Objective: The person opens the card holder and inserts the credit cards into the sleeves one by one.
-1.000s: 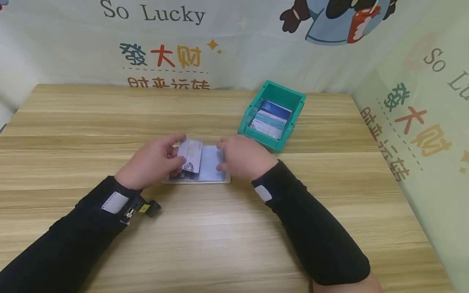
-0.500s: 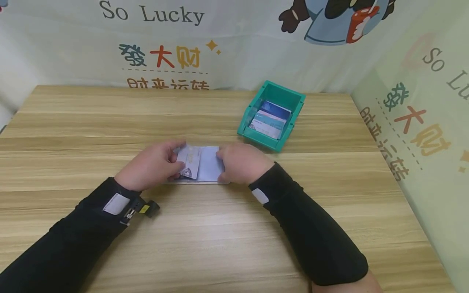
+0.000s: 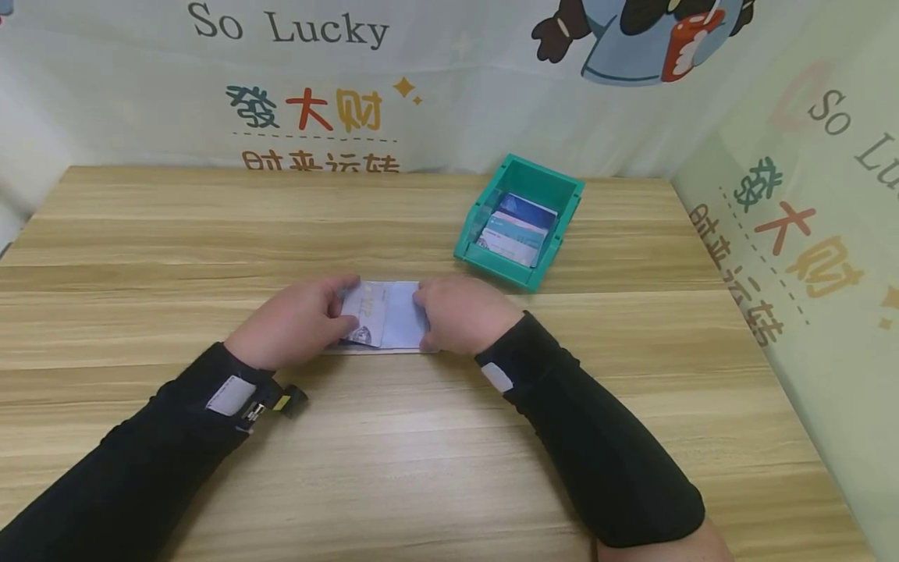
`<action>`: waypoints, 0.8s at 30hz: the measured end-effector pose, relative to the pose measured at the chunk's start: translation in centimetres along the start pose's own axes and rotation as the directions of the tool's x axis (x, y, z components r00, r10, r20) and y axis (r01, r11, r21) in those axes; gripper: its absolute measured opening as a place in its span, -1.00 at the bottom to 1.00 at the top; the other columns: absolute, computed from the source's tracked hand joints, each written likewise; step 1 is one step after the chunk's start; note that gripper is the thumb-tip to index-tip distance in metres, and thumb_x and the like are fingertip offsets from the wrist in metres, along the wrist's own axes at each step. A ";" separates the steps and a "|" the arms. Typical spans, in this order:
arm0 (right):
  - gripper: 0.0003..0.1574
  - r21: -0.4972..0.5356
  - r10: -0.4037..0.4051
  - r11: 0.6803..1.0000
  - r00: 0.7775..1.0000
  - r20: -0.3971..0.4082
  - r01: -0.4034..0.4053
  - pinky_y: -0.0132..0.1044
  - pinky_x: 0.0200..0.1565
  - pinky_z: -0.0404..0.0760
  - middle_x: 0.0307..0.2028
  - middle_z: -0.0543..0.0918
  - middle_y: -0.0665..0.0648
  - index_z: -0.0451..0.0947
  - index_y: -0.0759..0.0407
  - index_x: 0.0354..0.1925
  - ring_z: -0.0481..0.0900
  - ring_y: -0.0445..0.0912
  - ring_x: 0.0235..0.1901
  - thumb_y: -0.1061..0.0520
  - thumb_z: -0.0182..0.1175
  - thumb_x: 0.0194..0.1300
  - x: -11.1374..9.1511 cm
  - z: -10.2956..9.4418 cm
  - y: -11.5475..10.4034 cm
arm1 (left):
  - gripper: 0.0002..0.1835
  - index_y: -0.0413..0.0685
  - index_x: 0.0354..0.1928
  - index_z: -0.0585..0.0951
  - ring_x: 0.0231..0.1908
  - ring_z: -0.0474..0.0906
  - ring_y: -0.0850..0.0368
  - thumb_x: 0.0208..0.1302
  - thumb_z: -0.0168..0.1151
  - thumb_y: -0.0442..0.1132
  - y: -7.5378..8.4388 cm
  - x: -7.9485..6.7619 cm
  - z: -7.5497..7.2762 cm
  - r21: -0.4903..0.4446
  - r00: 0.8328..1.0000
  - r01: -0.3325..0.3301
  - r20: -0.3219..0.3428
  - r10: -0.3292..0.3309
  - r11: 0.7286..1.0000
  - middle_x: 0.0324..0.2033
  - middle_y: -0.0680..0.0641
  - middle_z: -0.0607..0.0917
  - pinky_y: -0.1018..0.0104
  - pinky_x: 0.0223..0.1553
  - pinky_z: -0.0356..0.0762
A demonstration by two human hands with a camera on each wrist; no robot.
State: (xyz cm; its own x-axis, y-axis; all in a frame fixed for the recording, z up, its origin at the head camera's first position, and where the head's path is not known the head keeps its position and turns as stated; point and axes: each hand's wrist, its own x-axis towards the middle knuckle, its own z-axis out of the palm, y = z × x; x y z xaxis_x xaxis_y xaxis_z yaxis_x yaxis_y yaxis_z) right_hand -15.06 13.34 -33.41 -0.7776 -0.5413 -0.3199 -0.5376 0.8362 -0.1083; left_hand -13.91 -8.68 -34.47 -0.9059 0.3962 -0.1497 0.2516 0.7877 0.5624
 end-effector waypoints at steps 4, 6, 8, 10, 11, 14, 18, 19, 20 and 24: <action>-0.03 -0.002 0.002 1.000 1.000 0.003 -0.002 -0.17 0.18 0.33 0.25 0.37 0.08 0.33 0.14 0.29 0.32 -0.09 0.12 -0.22 0.39 0.00 0.0 0.0 0.0 | -0.35 -0.22 0.34 0.25 -0.53 0.40 0.11 0.26 0.18 -0.17 0.0 0.1 0.1 0.014 1.000 -0.003 0.004 0.003 1.000 -0.48 -0.06 0.50 0.26 -0.53 0.36; -0.03 -0.004 0.002 1.000 1.000 0.000 -0.002 -0.17 0.19 0.32 0.25 0.37 0.08 0.33 0.14 0.29 0.32 -0.09 0.12 -0.22 0.38 0.00 0.0 0.1 0.1 | -0.36 -0.22 0.34 0.25 -0.51 0.41 0.11 0.26 0.17 -0.16 0.0 0.2 0.2 0.019 1.000 -0.002 0.004 0.001 1.000 -0.46 -0.06 0.51 0.26 -0.51 0.37; -0.04 -0.008 0.000 1.000 1.000 -0.002 0.000 -0.17 0.18 0.33 0.25 0.38 0.08 0.33 0.15 0.28 0.33 -0.10 0.11 -0.22 0.38 0.01 0.0 0.1 0.1 | -0.36 -0.21 0.34 0.25 -0.50 0.41 0.10 0.27 0.18 -0.16 0.0 0.2 0.2 0.021 1.000 0.002 0.003 -0.002 1.000 -0.44 -0.06 0.52 0.26 -0.50 0.38; -0.04 -0.014 -0.003 1.000 1.000 -0.004 0.003 -0.18 0.18 0.34 0.24 0.39 0.08 0.34 0.15 0.28 0.35 -0.10 0.08 -0.23 0.38 0.01 0.1 0.2 0.1 | -0.35 -0.20 0.34 0.26 -0.49 0.42 0.10 0.26 0.18 -0.15 0.1 0.3 0.2 0.027 1.000 0.007 -0.002 -0.007 1.000 -0.43 -0.06 0.53 0.25 -0.49 0.39; -0.04 -0.015 -0.006 1.000 1.000 -0.005 0.006 -0.18 0.17 0.34 0.24 0.40 0.08 0.34 0.15 0.28 0.36 -0.10 0.06 -0.22 0.38 0.01 0.1 0.2 0.1 | -0.35 -0.19 0.34 0.26 -0.48 0.42 0.10 0.26 0.19 -0.14 0.1 0.3 0.3 0.033 1.000 0.009 -0.005 -0.009 0.999 -0.42 -0.06 0.53 0.25 -0.48 0.40; -0.05 -0.023 -0.010 1.000 1.000 -0.007 0.010 -0.18 0.16 0.36 0.22 0.41 0.08 0.35 0.15 0.27 0.38 -0.11 0.01 -0.23 0.38 0.01 0.1 0.2 0.2 | -0.35 -0.18 0.34 0.27 -0.44 0.44 0.10 0.26 0.19 -0.13 0.1 0.4 0.3 0.052 1.000 0.009 -0.012 -0.009 0.999 -0.37 -0.06 0.55 0.24 -0.42 0.42; -0.06 -0.031 -0.011 0.999 1.000 -0.009 0.011 -0.19 0.15 0.36 0.20 0.43 0.06 0.35 0.14 0.26 0.38 -0.12 -0.01 -0.23 0.38 0.01 0.1 0.3 0.2 | -0.36 -0.18 0.33 0.29 -0.31 0.44 0.08 0.25 0.21 -0.12 0.1 0.4 0.3 0.090 1.000 0.006 -0.021 -0.004 0.996 -0.21 -0.10 0.58 0.18 -0.25 0.46; -0.07 -0.031 -0.014 0.999 1.000 -0.010 0.014 -0.19 0.15 0.37 0.20 0.43 0.06 0.36 0.14 0.26 0.38 -0.12 -0.02 -0.22 0.38 0.01 0.1 0.3 0.2 | -0.36 -0.18 0.33 0.30 -0.29 0.43 0.07 0.25 0.21 -0.12 0.1 0.4 0.3 0.097 1.000 0.008 -0.024 -0.005 0.995 -0.17 -0.10 0.57 0.17 -0.21 0.46; -0.08 -0.031 -0.017 0.999 1.000 -0.011 0.016 -0.19 0.15 0.37 0.19 0.43 0.06 0.36 0.14 0.25 0.38 -0.12 -0.03 -0.22 0.38 0.01 0.1 0.3 0.3 | -0.36 -0.17 0.32 0.30 -0.27 0.42 0.06 0.25 0.22 -0.12 0.1 0.5 0.3 0.105 1.000 0.009 -0.026 -0.006 0.994 -0.14 -0.11 0.57 0.15 -0.18 0.46; -0.08 -0.039 -0.025 0.999 1.000 -0.017 0.024 -0.19 0.15 0.37 0.19 0.44 0.07 0.37 0.14 0.25 0.39 -0.12 -0.01 -0.22 0.39 0.01 0.1 0.3 0.3 | -0.37 -0.17 0.32 0.32 -0.23 0.39 0.06 0.25 0.22 -0.13 0.1 0.6 0.2 0.121 1.000 0.000 -0.029 0.004 0.993 -0.09 -0.12 0.54 0.12 -0.13 0.44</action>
State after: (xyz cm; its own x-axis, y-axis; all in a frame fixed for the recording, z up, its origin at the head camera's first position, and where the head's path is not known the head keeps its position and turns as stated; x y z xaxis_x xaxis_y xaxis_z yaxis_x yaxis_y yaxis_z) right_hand -15.24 13.55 -33.76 -0.7694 -0.5632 -0.3014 -0.5683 0.8190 -0.0793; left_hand -14.34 -8.29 -34.68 -0.9144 0.3853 -0.1241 0.2911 0.8389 0.4599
